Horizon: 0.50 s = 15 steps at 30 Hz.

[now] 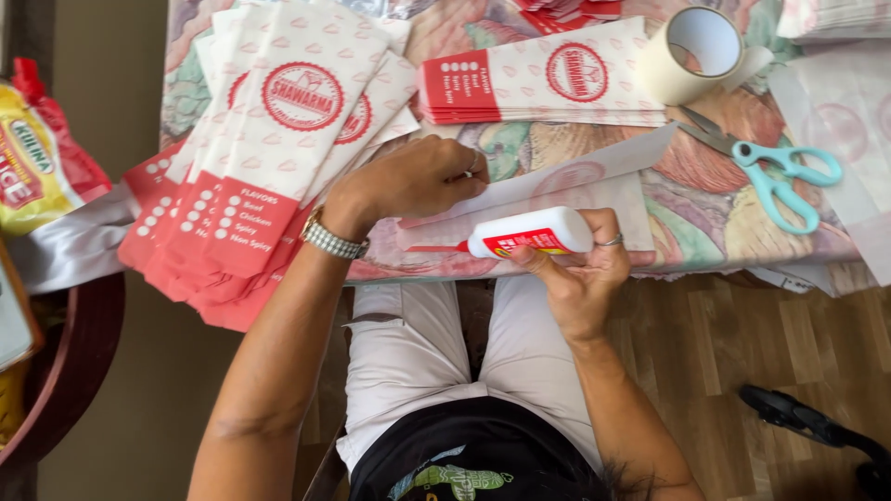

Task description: Applying glue to paper bag templates and pressing them together to assemble finished bags.

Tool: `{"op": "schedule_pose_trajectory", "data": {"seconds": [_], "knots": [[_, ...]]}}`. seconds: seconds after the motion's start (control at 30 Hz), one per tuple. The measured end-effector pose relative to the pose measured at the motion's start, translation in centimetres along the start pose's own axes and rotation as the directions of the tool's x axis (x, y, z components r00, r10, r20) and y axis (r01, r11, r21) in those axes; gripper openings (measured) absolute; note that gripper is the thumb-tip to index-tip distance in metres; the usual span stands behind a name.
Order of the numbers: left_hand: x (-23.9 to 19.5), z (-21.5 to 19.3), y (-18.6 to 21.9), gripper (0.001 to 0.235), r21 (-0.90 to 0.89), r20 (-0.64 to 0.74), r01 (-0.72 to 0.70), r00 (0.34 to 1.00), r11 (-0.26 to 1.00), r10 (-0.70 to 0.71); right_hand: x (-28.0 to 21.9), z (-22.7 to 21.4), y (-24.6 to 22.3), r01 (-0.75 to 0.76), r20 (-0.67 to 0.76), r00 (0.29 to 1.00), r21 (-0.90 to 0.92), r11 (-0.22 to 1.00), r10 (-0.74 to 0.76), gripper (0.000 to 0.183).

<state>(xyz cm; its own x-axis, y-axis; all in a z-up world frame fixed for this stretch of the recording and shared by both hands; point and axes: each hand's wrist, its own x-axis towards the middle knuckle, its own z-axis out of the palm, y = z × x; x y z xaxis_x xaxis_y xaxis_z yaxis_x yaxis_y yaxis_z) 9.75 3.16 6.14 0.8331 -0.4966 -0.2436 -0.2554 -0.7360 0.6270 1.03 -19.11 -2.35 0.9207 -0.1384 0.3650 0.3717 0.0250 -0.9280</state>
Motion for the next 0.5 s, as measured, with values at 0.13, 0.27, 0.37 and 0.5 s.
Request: {"op": "schedule_pose_trajectory", "data": {"seconds": [0.13, 0.27, 0.37, 0.5], "knots": [[1.7, 0.8, -1.6, 0.030, -0.063, -0.004, -0.042, 0.999, 0.997, 0.042, -0.4, 3.3, -0.1, 0.012, 0.033, 0.999, 0.039, 0.999, -0.013, 0.049], [2.0, 0.9, -2.4, 0.030, -0.096, 0.004, -0.073, 0.997, 0.993, 0.074, -1.1, 4.6, 1.1, 0.012, 0.039, 0.999, 0.127, 0.992, -0.017, 0.050], [0.2, 0.5, -1.3, 0.028, -0.087, 0.008, -0.085, 0.996, 0.993, 0.086, -1.0, 1.9, 2.6, 0.058, -0.069, 0.997, 0.225, 0.973, -0.043, 0.055], [-2.3, 2.1, 0.0, 0.042, 0.036, -0.052, -0.147, 0.987, 0.988, 0.149, -0.1, -6.8, 3.7, 0.032, -0.186, 0.981, 0.429, 0.903, 0.053, 0.048]]}}
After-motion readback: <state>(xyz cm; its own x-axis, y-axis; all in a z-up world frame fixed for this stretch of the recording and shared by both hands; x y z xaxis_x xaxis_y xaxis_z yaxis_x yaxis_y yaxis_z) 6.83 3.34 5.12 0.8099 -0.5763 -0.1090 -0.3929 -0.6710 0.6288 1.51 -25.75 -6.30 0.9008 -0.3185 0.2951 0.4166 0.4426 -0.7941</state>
